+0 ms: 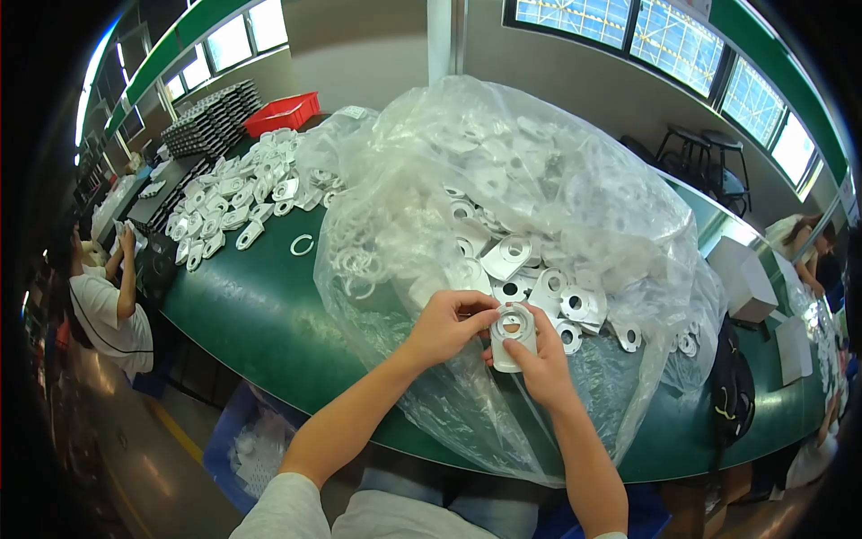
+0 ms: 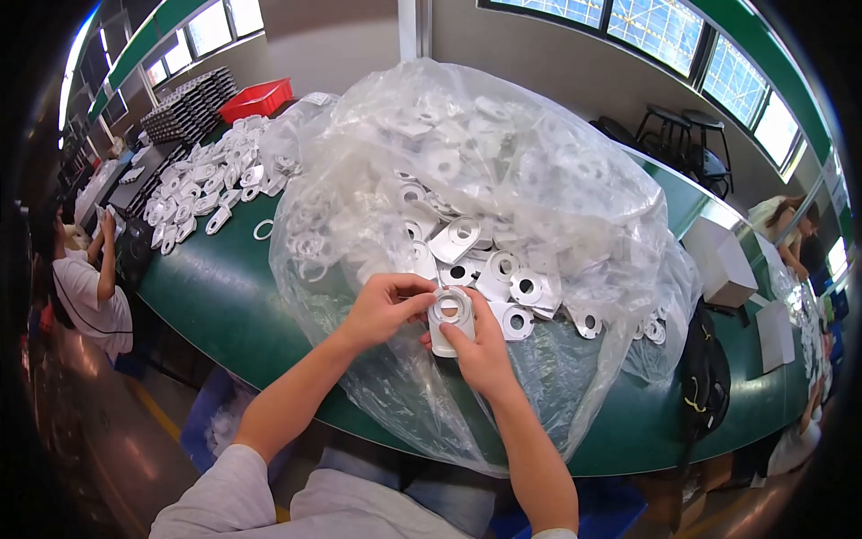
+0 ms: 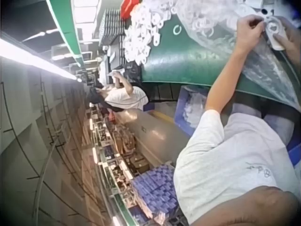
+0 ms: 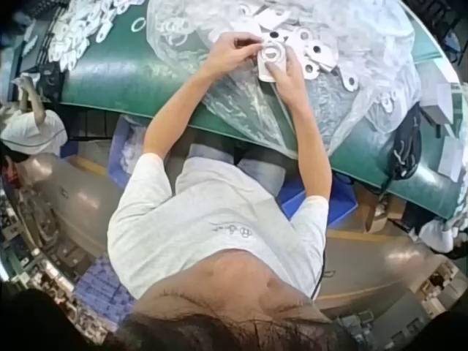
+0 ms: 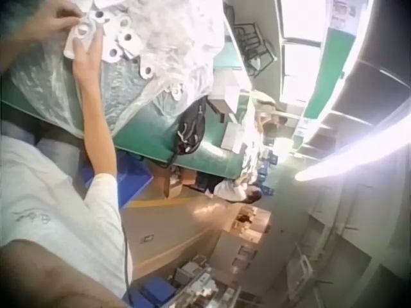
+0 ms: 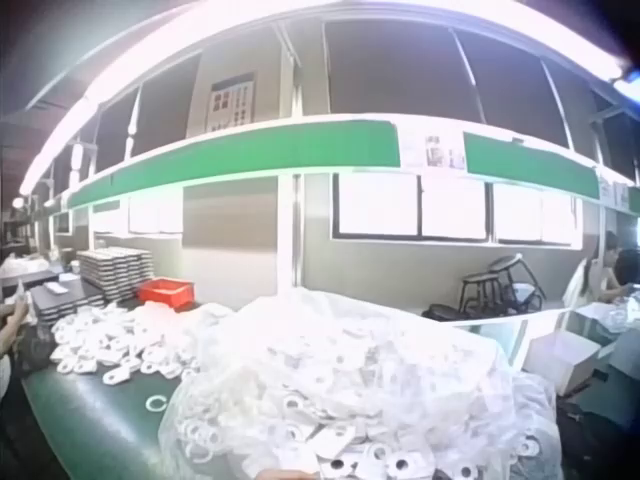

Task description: Manually assemble small white plastic ring-shaped components at a production workbench.

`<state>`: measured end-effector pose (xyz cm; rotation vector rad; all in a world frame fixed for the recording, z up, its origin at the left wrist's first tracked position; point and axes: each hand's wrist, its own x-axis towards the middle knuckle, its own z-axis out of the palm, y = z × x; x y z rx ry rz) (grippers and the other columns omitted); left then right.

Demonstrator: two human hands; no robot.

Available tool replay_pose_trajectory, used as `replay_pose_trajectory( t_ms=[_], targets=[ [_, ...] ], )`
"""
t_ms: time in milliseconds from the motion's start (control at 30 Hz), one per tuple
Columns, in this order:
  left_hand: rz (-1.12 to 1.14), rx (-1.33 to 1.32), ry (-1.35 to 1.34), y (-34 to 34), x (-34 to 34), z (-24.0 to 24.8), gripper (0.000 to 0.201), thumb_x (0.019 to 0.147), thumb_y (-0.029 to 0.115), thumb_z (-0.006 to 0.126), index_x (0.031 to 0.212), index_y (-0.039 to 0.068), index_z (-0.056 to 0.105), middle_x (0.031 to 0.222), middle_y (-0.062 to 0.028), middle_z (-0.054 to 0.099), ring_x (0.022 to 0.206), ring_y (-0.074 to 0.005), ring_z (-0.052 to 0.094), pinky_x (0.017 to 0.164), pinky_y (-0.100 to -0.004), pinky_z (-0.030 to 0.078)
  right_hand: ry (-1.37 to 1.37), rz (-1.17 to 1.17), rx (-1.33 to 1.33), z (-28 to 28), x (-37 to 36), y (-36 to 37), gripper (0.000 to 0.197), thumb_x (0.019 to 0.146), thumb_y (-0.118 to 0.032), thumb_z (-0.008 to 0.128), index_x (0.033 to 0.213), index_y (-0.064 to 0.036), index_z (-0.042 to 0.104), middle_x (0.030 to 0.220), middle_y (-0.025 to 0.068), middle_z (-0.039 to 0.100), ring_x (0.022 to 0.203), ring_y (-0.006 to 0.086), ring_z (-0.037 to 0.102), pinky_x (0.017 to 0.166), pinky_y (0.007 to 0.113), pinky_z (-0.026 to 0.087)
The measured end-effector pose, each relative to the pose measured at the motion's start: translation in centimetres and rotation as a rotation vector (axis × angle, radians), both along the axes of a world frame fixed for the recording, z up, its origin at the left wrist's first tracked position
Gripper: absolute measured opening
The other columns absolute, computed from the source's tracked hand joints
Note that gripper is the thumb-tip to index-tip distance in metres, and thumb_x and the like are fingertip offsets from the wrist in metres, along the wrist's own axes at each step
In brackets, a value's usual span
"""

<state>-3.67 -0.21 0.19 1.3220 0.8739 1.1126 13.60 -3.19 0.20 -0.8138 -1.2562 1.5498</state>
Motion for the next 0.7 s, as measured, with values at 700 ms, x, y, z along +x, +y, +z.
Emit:
replay_pose_trajectory(
  t_ms=[700],
  targets=[
    [0.057,0.374,0.212,-0.5,0.5,0.8,0.018,0.079,0.002,0.065,0.097,0.002,0.067,0.084,-0.0052,0.062,0.076,-0.0109,0.059,0.065,-0.0233,0.046,-0.119,-0.099,0.109,-0.6,-0.1,0.0,0.026,0.099,-0.02,0.041,0.104,0.0006,0.055,0.09,0.0081,0.062,0.07,0.0185,0.066,0.063,0.027,0.054]
  ],
)
